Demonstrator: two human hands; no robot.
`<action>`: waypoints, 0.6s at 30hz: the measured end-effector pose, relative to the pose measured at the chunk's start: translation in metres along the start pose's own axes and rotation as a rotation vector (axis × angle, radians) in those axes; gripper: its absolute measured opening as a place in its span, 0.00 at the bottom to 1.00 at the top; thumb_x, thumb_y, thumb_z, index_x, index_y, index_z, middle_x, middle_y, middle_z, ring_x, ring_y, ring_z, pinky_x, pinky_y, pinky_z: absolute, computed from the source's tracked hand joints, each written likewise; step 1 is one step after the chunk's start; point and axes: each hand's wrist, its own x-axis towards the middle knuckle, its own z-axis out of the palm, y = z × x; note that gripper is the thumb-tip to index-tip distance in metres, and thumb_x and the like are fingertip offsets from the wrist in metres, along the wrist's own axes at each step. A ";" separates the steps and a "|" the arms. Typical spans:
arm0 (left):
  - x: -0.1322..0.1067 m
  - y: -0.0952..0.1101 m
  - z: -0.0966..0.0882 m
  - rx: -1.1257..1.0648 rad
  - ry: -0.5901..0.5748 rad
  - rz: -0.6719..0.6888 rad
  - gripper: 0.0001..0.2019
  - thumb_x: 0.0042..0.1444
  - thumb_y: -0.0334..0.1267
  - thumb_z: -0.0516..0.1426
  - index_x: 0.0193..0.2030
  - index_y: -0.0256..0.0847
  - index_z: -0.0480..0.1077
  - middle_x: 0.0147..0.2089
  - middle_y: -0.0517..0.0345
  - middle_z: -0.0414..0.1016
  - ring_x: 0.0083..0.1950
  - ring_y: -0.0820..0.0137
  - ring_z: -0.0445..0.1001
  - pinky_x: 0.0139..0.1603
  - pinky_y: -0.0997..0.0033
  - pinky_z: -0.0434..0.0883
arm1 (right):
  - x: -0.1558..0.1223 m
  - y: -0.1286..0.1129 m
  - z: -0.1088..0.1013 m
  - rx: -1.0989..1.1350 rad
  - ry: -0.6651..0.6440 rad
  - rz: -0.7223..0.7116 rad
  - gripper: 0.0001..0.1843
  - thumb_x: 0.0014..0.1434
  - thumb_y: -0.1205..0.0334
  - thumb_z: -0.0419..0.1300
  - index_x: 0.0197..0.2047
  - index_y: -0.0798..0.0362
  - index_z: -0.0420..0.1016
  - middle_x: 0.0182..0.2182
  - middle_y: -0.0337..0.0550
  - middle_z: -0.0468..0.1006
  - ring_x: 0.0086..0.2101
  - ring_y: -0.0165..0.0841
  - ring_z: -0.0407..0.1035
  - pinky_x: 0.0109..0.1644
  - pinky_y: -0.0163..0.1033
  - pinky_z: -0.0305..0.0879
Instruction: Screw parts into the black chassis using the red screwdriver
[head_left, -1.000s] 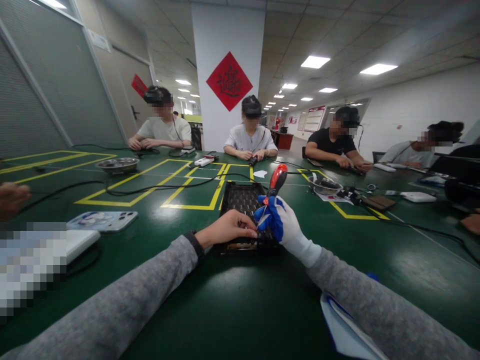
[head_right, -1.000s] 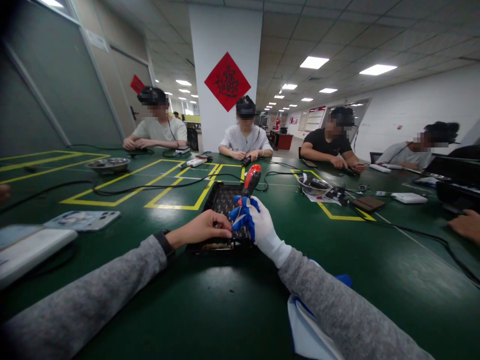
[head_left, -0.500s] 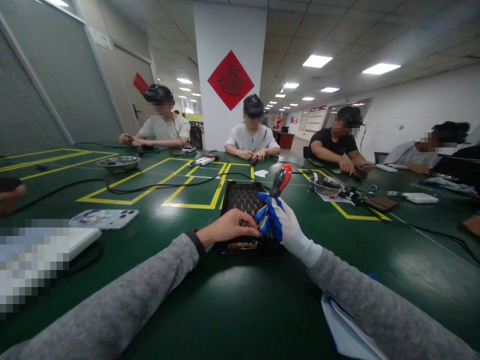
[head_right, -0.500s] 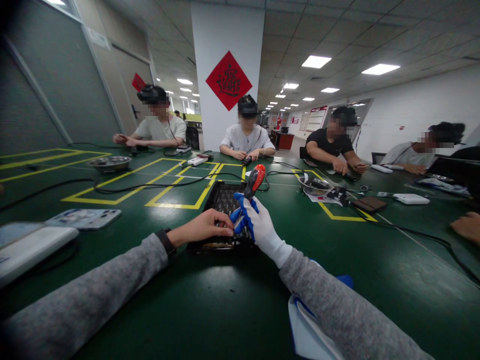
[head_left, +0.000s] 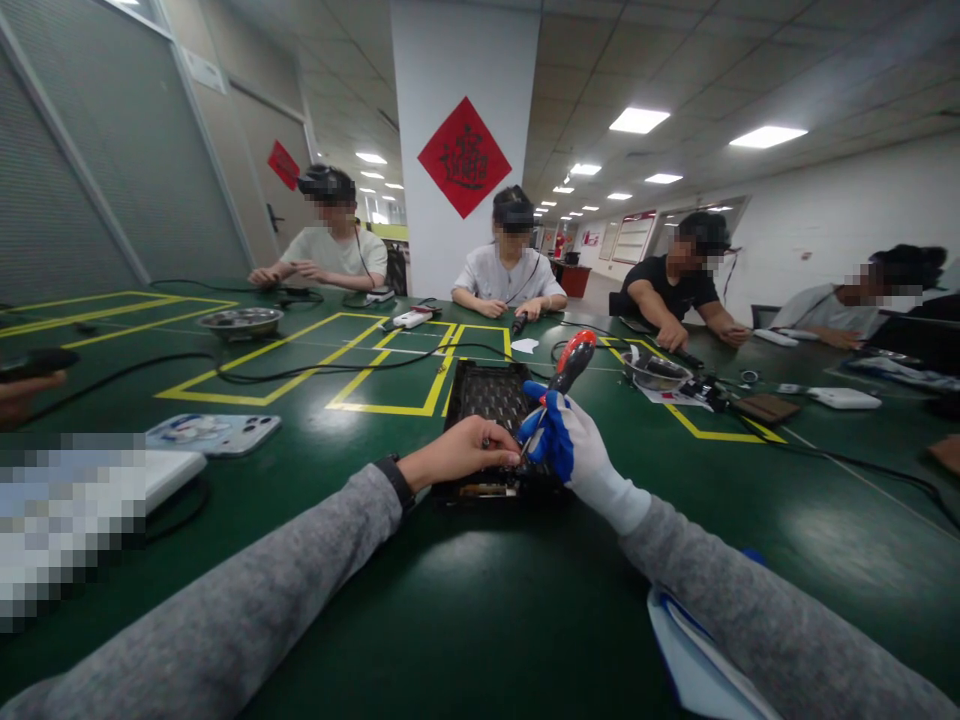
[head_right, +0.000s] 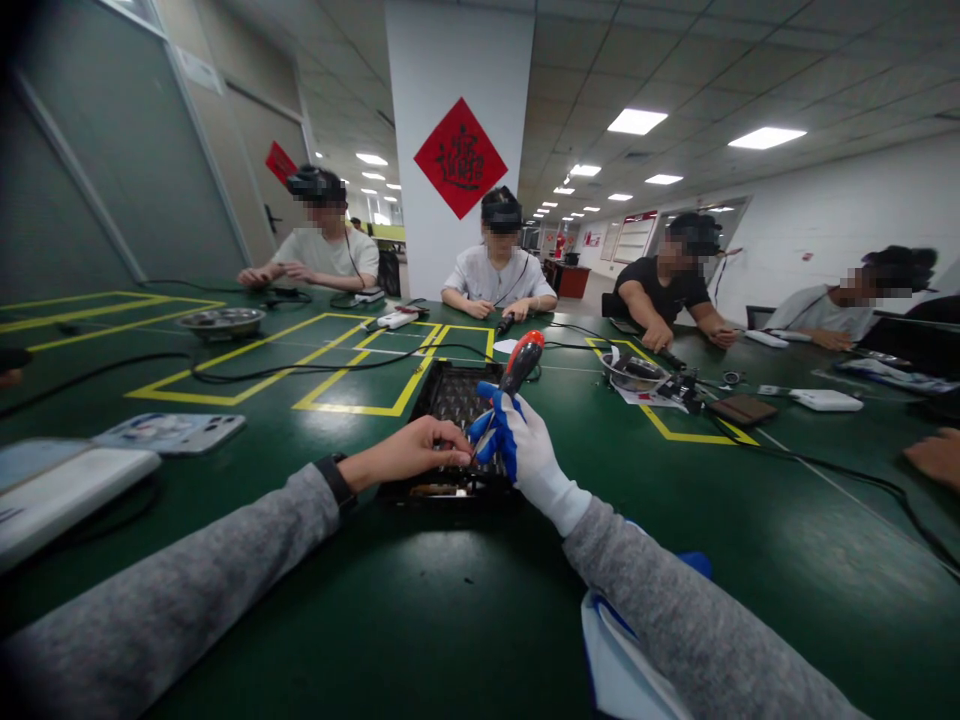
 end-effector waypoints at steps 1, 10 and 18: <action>0.000 0.000 0.000 -0.008 0.007 -0.022 0.14 0.48 0.44 0.60 0.36 0.35 0.75 0.35 0.55 0.77 0.36 0.71 0.73 0.41 0.73 0.68 | 0.000 0.000 0.001 -0.001 0.002 -0.002 0.26 0.56 0.47 0.53 0.53 0.54 0.65 0.22 0.39 0.74 0.16 0.25 0.64 0.19 0.30 0.61; 0.001 -0.002 -0.001 -0.040 -0.027 -0.081 0.14 0.45 0.44 0.62 0.33 0.35 0.76 0.34 0.54 0.78 0.35 0.70 0.73 0.39 0.72 0.68 | -0.002 -0.004 0.003 0.017 0.025 0.028 0.27 0.54 0.45 0.55 0.52 0.54 0.65 0.22 0.38 0.74 0.17 0.26 0.66 0.19 0.30 0.62; 0.001 0.000 -0.001 0.011 -0.059 -0.020 0.13 0.50 0.43 0.58 0.35 0.35 0.76 0.34 0.53 0.77 0.35 0.71 0.72 0.40 0.73 0.68 | 0.000 -0.002 0.001 0.058 0.013 0.009 0.25 0.54 0.46 0.55 0.50 0.55 0.66 0.24 0.39 0.75 0.17 0.26 0.67 0.19 0.30 0.63</action>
